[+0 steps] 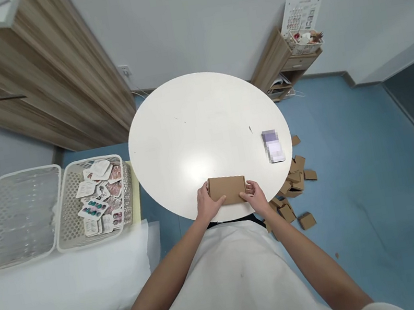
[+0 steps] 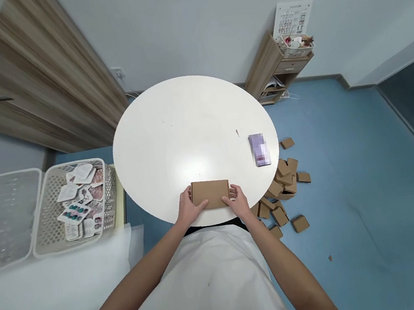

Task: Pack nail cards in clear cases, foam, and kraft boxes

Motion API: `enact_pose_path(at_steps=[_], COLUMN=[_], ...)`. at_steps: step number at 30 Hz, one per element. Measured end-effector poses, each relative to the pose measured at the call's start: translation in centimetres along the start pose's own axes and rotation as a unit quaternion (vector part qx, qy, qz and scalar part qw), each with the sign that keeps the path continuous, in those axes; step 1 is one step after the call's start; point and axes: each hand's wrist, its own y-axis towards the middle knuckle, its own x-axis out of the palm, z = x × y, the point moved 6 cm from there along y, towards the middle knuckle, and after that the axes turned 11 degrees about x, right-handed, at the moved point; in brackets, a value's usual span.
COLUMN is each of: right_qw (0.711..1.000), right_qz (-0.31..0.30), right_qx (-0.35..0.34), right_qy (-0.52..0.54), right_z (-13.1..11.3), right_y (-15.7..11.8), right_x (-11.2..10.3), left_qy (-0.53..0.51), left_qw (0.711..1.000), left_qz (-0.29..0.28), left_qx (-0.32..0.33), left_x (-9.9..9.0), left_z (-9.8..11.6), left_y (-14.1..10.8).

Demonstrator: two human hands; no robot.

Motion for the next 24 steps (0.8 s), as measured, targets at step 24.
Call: enact_pose_path(at_steps=[24], right_qw=[0.999], right_qz=[0.024], right_qx=[0.004], right_qy=[-0.031], right_z=[5.0], right_y=[2.1], right_x=[-13.7], left_qy=[0.012], left_qw=[0.995], left_qz=[-0.093], left_qx=[0.017], left_x=[11.6], left_z=[9.6], left_y=[1.0])
